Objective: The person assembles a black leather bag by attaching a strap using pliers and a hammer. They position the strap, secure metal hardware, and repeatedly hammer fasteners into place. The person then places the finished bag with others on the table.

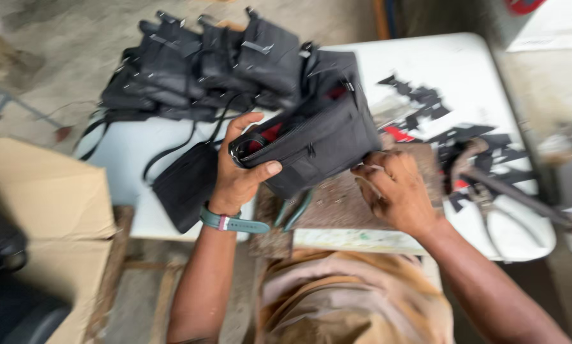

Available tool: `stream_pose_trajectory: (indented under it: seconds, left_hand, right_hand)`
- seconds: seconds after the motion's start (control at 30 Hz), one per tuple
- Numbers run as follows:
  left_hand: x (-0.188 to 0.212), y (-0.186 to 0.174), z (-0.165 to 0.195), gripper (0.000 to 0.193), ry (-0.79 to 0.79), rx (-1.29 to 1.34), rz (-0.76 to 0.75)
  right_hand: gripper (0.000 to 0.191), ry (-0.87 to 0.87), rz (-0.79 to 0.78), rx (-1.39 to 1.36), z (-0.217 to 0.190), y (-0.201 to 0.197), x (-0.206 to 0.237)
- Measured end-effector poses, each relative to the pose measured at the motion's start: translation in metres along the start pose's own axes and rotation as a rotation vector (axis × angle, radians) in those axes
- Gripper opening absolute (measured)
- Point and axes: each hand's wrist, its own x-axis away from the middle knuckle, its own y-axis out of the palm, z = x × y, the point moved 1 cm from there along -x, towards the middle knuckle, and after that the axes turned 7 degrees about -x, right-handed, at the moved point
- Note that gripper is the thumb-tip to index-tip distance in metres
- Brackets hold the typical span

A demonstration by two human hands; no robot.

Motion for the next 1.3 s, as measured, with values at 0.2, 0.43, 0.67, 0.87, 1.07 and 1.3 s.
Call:
stream_pose_trajectory:
  seconds: [0.2, 0.43, 0.67, 0.87, 1.07, 1.3]
  left_hand:
    - [-0.073, 0.041, -0.032, 0.077, 0.035, -0.191, -0.252]
    - [-0.134, 0.068, -0.065, 0.076, 0.129, -0.427, -0.409]
    - [-0.148, 0.065, -0.076, 0.048, 0.080, -0.588, -0.467]
    - [-0.155, 0.072, -0.072, 0.024, 0.303, -0.858, -0.519]
    - [-0.209, 0.077, -0.072, 0.006, 0.028, 0.224, 0.173]
    - [-0.219, 0.067, -0.083, 0.016, 0.271, -0.458, -0.073]
  right_hand:
    - [0.080, 0.538, 0.231, -0.526, 0.062, -0.074, -0.006]
    - [0.056, 0.711, 0.178, -0.798, 0.124, -0.073, -0.002]
    - [0.055, 0.738, 0.207, -0.706, 0.159, -0.045, 0.024]
    - [0.056, 0.726, 0.171, -0.697, 0.164, -0.042, 0.028]
    - [0.057, 0.943, 0.193, -0.747, 0.154, -0.040, 0.021]
    - [0.048, 0.699, 0.123, -0.658, 0.152, -0.030, 0.016]
